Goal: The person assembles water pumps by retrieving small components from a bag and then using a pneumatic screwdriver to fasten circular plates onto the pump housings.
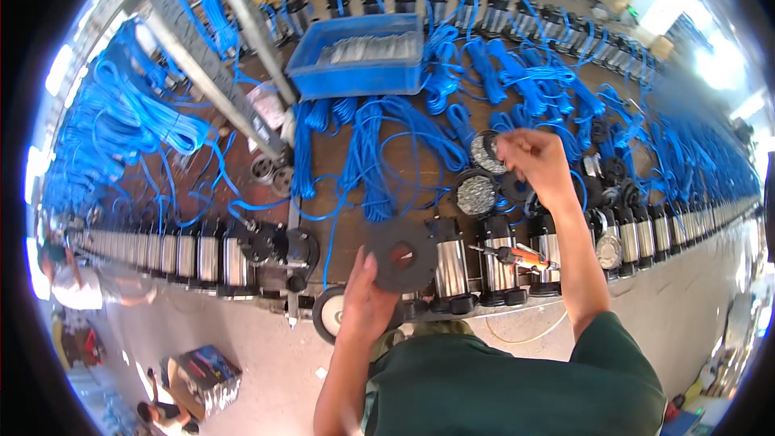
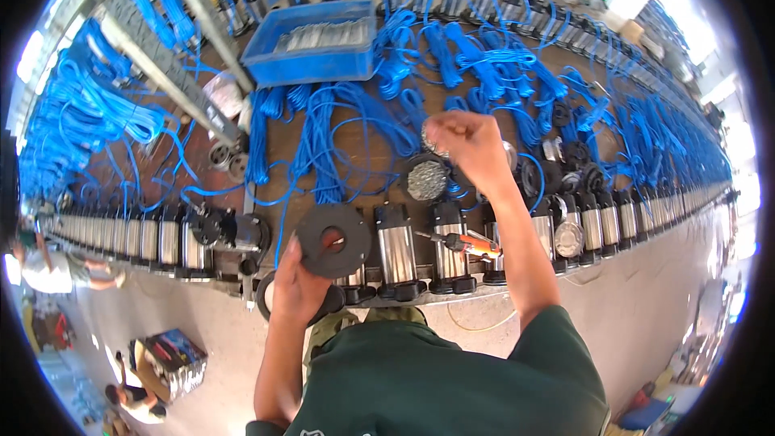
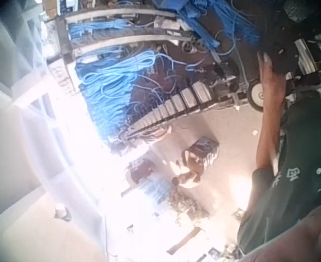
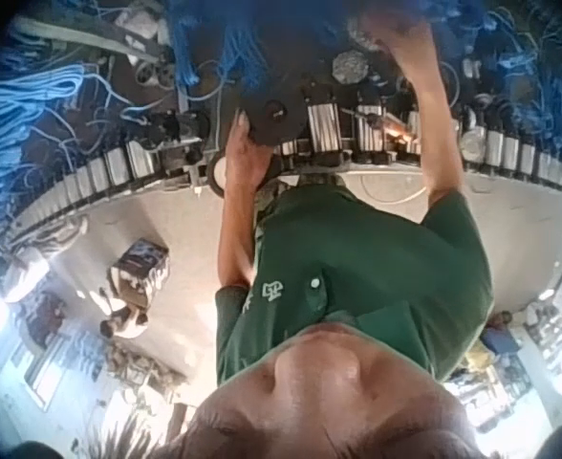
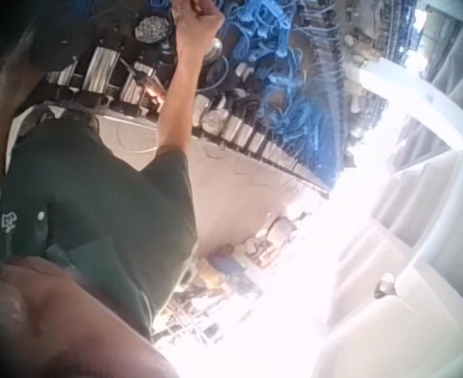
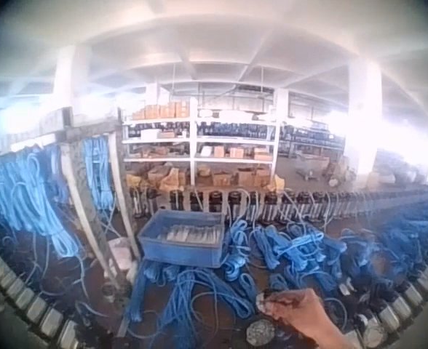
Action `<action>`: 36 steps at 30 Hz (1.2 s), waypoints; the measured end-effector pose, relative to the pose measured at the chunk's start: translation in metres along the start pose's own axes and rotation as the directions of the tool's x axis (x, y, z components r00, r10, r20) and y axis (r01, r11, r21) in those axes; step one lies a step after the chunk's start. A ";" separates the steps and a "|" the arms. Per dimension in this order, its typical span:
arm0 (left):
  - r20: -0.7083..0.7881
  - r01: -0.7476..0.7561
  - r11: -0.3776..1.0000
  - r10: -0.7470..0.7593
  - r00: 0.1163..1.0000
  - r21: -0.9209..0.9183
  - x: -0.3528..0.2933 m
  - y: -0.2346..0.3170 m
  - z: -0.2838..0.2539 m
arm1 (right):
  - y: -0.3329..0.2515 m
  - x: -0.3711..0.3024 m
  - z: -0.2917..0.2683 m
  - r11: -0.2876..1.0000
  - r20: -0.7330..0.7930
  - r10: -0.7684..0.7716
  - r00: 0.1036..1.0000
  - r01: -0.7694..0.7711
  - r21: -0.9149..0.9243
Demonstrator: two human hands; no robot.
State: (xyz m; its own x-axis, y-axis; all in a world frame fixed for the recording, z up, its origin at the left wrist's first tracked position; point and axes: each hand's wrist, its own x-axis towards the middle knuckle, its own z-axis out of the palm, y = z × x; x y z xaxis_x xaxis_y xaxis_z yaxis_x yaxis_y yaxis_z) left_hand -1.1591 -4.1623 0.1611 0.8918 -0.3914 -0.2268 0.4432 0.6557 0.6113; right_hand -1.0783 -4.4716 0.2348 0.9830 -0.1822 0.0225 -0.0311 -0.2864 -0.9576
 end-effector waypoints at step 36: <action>0.072 -0.131 0.938 0.114 0.991 0.321 -0.071 0.049 -0.011 | -0.021 -0.193 0.186 0.995 -0.108 -0.032 0.994 0.043 0.095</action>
State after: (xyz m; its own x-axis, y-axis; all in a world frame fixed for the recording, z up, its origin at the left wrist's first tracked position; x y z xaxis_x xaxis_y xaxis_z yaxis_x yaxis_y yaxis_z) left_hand -1.1997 -4.0951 0.1993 0.9278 -0.3593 -0.1008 0.2697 0.4589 0.8466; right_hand -1.2339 -4.2552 0.1970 0.9583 -0.2732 0.0842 0.0280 -0.2036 -0.9787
